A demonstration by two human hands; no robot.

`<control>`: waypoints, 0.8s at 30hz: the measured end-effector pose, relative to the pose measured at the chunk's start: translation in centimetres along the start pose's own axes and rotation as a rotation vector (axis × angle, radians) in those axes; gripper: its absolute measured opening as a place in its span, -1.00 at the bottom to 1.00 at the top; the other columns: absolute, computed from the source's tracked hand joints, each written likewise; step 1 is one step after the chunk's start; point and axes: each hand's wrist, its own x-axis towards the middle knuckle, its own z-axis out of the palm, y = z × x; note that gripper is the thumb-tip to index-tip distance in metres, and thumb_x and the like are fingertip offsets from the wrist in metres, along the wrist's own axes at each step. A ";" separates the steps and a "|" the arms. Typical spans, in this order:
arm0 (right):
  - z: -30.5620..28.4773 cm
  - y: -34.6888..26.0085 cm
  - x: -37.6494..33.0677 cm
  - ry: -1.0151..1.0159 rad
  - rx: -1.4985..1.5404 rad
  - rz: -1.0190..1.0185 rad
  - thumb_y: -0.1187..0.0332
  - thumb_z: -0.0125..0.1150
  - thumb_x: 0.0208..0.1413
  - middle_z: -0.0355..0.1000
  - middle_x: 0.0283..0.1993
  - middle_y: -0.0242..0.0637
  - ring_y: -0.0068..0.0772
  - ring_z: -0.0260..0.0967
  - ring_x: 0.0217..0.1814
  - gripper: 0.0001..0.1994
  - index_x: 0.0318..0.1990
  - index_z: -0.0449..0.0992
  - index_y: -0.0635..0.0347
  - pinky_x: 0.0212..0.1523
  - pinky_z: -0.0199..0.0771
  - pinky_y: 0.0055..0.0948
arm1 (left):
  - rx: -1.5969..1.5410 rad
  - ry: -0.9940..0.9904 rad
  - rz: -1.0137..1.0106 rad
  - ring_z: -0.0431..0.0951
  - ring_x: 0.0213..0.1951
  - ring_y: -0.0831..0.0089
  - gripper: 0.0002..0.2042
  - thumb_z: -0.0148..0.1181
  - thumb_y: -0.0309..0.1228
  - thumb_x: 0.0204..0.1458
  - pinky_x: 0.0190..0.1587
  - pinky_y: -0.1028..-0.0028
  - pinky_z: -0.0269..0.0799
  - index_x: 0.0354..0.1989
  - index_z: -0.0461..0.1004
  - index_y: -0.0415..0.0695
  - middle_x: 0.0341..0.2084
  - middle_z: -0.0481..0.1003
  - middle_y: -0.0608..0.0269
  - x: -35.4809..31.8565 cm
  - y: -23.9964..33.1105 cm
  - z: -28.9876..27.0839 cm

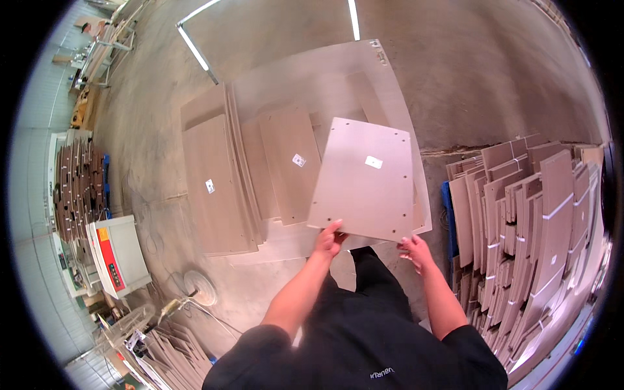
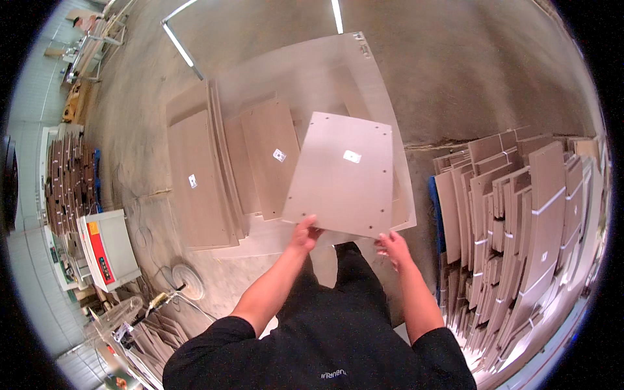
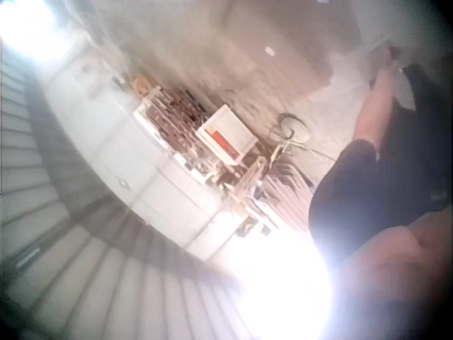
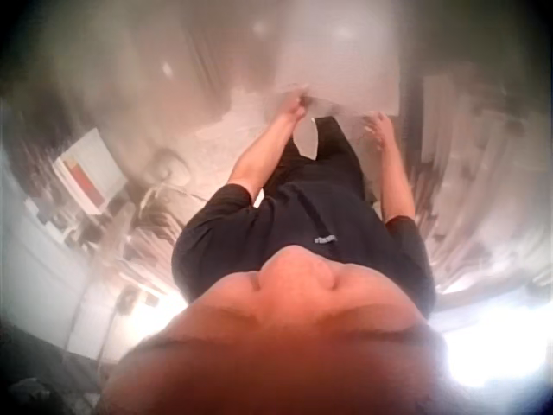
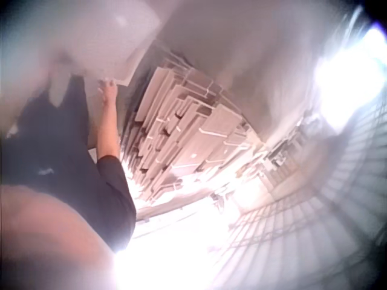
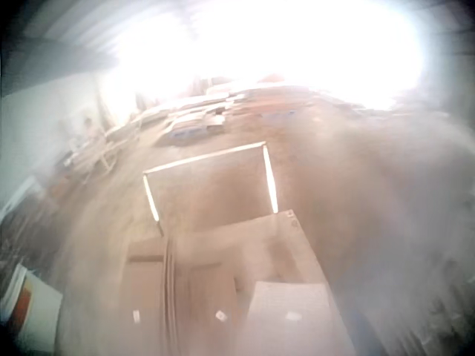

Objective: The person bundles flat wooden panels with white plastic straps in a workshop. They pick up panels from a stack, place them on a white workbench, wrap a strap around them, and then stack the finished bundles on a pallet. The person repeats this process for several sets of panels.

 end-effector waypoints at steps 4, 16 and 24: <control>-5.4 1.8 7.4 0.229 0.205 0.030 0.32 0.20 0.35 0.54 -0.07 -0.22 -0.32 0.56 -0.09 -0.77 0.05 0.46 0.23 -0.19 0.62 -0.37 | -0.022 0.079 -0.078 0.61 -0.03 0.36 -0.77 0.29 -0.29 0.22 0.07 0.24 0.56 -0.04 0.54 -0.13 -0.11 0.62 0.27 5.3 -6.5 1.6; -0.5 6.5 17.4 0.102 -0.059 0.097 0.13 0.14 0.37 0.56 0.03 -0.28 -0.39 0.57 0.00 -0.62 0.20 0.43 0.12 -0.06 0.62 -0.31 | 0.655 0.132 -0.275 0.63 -0.21 0.46 -0.73 0.06 -0.26 0.37 -0.21 0.44 0.56 0.12 0.44 -0.11 -0.13 0.62 0.20 -3.2 -4.9 -6.9; 15.7 12.4 27.4 -0.104 -0.815 -0.235 -0.04 0.21 0.28 0.54 0.09 0.00 -0.15 0.52 0.15 -0.41 0.22 0.41 0.28 0.13 0.52 -0.22 | 0.817 0.485 -0.249 0.61 -0.26 0.39 -0.70 0.08 -0.33 0.33 -0.19 0.42 0.55 0.12 0.45 -0.22 -0.20 0.63 0.10 -13.2 -0.5 -21.9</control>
